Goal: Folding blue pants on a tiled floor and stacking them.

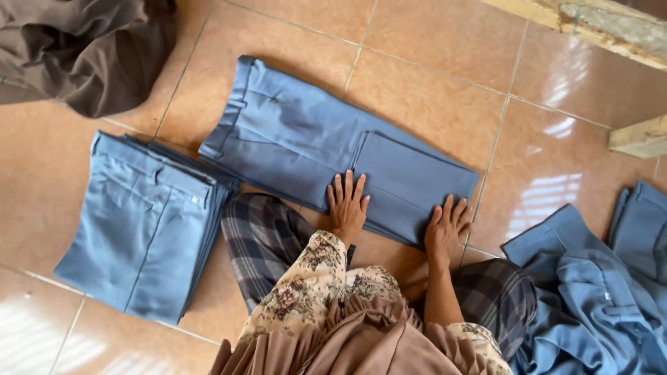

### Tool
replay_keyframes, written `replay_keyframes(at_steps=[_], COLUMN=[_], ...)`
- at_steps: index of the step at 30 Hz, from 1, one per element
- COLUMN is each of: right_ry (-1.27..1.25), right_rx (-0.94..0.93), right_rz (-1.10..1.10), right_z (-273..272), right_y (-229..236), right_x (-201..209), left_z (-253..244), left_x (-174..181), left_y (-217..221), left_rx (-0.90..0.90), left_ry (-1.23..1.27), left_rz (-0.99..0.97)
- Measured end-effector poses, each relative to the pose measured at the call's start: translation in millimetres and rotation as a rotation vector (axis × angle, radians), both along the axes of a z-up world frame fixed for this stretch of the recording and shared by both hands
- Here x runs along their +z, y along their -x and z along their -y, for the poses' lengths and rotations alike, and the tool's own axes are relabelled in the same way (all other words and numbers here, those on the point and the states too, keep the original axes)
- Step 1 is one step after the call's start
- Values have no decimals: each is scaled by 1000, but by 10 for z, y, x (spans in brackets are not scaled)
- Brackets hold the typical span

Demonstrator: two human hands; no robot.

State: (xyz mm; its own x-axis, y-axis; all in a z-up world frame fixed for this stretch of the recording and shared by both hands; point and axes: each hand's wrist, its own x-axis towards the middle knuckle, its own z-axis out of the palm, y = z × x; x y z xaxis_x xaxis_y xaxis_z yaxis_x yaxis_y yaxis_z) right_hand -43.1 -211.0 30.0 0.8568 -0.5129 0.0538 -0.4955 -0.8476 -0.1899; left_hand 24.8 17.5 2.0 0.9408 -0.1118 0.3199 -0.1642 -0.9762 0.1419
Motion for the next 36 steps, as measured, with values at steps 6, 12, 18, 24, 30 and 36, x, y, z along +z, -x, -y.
replay_keyframes(at_steps=[6, 12, 18, 24, 30, 36], right_ry=[-114, -806, -1516, -1705, -1658, -1397], right_rx=[-203, -324, -447, -561, -550, -199], right_rz=[153, 11, 300, 611, 886, 787], right_z=[640, 758, 1027, 1622, 796, 242], right_y=[38, 101, 208, 442, 718, 12], right_x=[-496, -298, -161, 85, 1973, 2313], left_z=[-92, -66, -159, 128, 604, 795], left_x=[-226, -648, -245, -103, 275, 746], left_y=[100, 290, 251, 444, 1140, 1609], left_rx=[51, 82, -23, -241, -545, -441], left_ry=[96, 135, 267, 294, 467, 1014], left_rz=[-80, -89, -482, -689, -599, -822])
